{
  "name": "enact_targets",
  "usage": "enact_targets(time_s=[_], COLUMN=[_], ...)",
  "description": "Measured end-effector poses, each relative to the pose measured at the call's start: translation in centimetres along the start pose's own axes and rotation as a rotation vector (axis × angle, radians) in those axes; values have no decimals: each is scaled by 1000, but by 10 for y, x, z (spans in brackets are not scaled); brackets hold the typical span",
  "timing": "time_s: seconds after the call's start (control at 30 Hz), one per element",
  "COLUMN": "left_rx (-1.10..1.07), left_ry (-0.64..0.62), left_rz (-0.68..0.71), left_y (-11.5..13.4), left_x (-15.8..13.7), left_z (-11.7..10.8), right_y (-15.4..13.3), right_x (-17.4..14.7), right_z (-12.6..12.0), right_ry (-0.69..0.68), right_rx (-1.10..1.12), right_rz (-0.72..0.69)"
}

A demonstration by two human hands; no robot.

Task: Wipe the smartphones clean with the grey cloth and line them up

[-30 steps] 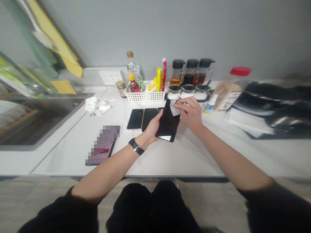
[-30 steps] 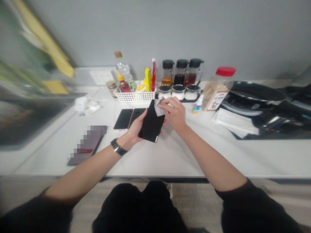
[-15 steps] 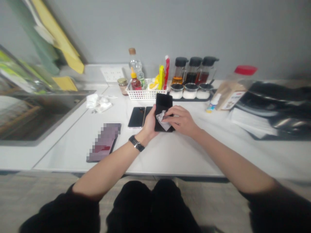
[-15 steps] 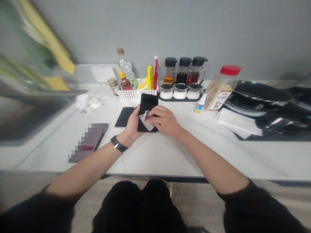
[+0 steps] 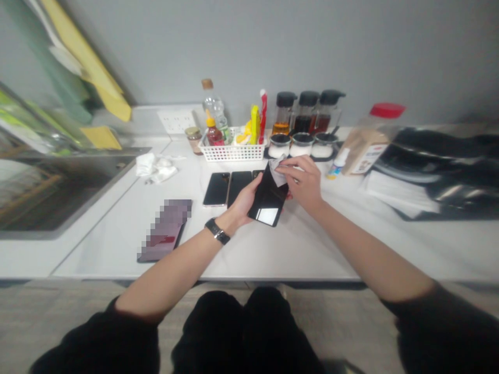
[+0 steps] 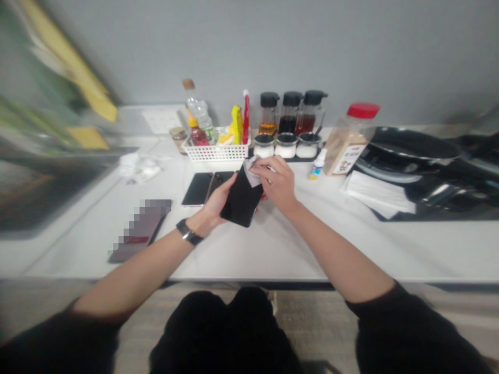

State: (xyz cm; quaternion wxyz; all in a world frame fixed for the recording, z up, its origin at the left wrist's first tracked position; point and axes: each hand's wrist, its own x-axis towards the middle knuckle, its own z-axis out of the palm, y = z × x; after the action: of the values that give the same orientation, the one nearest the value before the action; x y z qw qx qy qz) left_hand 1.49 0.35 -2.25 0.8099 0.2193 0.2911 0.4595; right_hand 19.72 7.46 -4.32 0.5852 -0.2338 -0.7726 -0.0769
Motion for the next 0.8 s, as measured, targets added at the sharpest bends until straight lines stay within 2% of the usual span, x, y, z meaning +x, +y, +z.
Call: enact_targets(time_s=[0.17, 0.3, 0.37, 0.47, 0.6, 0.8], left_rx=[-207, -232, -208, -191, -213, 2], left_ry=[26, 19, -8, -21, 18, 14], left_rz=[163, 138, 171, 222, 262, 96], left_y=[-4, 5, 10, 16, 17, 9], left_x=[7, 5, 3, 1, 1, -3], left_z=[-1, -4, -4, 0, 1, -2], right_y=[-23, -42, -45, -41, -24, -1], right_x=[0, -1, -1, 0, 0, -2], right_z=[7, 12, 12, 10, 5, 1], right_ry=[-124, -266, -297, -261, -159, 2], right_rx=[148, 225, 235, 253, 198, -26], right_rz=[-112, -209, -246, -257, -160, 8])
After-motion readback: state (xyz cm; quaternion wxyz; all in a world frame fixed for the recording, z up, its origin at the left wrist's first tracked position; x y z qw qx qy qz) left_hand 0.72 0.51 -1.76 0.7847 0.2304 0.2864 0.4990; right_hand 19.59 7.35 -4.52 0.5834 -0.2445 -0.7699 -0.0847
